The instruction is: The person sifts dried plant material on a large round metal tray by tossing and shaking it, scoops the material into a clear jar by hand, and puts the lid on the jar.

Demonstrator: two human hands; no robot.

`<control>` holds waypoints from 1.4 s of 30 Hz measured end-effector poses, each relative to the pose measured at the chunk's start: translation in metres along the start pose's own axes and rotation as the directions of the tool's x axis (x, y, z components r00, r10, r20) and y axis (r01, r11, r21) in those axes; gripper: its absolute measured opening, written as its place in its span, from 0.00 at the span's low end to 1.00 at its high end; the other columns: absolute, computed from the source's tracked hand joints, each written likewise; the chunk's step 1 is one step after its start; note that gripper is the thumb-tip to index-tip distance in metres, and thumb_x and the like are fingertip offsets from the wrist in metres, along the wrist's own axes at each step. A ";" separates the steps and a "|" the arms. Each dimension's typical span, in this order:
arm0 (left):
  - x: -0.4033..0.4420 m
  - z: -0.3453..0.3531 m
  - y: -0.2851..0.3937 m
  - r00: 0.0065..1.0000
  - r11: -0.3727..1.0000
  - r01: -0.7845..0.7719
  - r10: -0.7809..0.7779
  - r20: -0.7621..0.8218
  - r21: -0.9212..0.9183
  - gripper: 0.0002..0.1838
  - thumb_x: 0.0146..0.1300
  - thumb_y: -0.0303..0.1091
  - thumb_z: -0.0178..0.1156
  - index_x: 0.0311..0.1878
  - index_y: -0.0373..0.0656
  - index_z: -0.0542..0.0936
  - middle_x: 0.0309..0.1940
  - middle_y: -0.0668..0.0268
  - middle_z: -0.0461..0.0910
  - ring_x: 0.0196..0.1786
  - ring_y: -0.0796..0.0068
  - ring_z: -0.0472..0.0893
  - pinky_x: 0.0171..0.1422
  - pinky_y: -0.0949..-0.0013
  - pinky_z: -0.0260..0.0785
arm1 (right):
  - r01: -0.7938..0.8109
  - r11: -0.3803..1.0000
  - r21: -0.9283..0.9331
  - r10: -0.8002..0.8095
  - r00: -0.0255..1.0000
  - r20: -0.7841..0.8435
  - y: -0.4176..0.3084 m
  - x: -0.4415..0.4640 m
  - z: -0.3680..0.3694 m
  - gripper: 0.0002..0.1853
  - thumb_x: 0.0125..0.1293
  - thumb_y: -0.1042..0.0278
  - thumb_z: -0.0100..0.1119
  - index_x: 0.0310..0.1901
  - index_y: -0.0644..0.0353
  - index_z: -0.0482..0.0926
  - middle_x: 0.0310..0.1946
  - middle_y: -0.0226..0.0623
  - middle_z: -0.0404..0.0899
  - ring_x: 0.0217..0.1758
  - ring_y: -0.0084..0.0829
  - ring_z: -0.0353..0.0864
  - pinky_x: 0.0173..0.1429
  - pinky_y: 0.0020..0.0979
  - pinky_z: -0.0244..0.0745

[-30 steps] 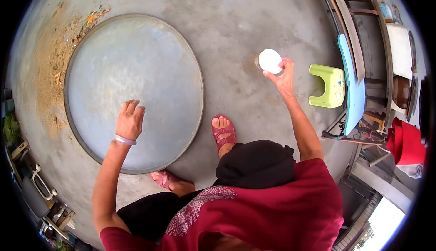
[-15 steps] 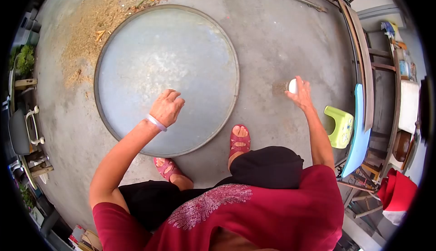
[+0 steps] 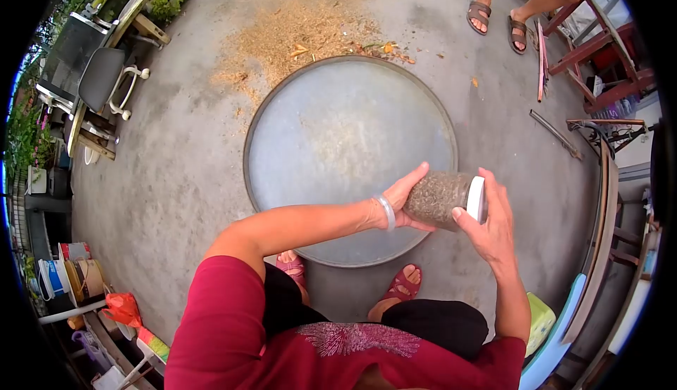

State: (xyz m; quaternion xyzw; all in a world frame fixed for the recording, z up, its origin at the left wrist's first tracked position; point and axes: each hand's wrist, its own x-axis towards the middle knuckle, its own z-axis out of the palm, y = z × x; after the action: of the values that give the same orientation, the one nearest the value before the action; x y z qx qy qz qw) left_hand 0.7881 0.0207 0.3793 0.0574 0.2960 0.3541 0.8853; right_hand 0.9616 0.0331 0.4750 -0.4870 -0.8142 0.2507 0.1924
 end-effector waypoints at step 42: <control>0.005 -0.085 0.005 0.971 0.974 0.172 -0.193 -0.144 -0.145 0.27 0.52 0.60 0.46 0.49 0.51 0.71 0.46 0.61 0.73 0.48 0.59 0.72 0.43 0.53 0.69 | 0.611 0.776 -0.158 -0.487 0.739 0.465 0.009 0.047 0.038 0.48 0.41 0.50 0.67 0.64 0.52 0.52 0.57 0.50 0.57 0.54 0.46 0.64 0.48 0.43 0.71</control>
State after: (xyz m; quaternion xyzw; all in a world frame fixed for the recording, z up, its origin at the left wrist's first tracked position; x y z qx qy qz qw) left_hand 0.7401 0.0181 0.3091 -0.0566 0.3449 0.2933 0.8898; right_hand 0.9257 0.0700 0.4420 -0.1831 -0.9717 0.1489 0.0121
